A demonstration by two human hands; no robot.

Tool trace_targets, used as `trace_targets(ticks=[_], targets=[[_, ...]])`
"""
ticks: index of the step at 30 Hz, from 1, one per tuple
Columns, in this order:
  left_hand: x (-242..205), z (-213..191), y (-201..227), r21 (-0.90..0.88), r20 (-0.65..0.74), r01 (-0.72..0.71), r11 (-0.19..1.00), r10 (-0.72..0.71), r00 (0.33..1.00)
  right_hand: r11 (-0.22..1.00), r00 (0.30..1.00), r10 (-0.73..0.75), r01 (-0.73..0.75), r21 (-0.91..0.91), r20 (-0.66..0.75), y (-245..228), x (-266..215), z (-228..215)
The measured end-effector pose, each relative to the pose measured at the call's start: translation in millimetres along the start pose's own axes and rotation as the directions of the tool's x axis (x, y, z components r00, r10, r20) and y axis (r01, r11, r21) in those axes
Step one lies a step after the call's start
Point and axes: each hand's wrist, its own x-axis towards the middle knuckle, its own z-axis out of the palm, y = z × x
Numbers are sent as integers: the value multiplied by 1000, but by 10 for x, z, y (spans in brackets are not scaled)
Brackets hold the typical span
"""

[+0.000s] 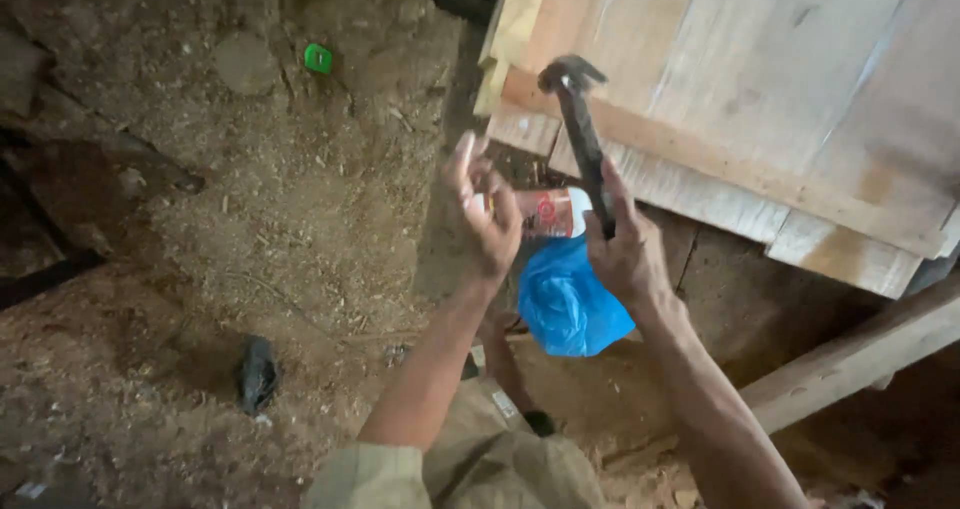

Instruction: The person is nailing thin wooden strips onto a larger wooden panel using a hammer and small nails.

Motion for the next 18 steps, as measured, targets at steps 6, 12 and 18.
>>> trace_targets(ticks=[6,12,18], targets=[[60,-455,240,83,56,297,951,-302,952,987,913,-163,152,-59,-373,48,-126,-269],[-156,-306,150,-72,-80,313,947,-318,945,998,999,-36,36,-46,11,-335,231,-180],[-52,-116,99,-168,-58,243,955,-256,965,984,992,-130,128,-126,-6,97,6,62]])
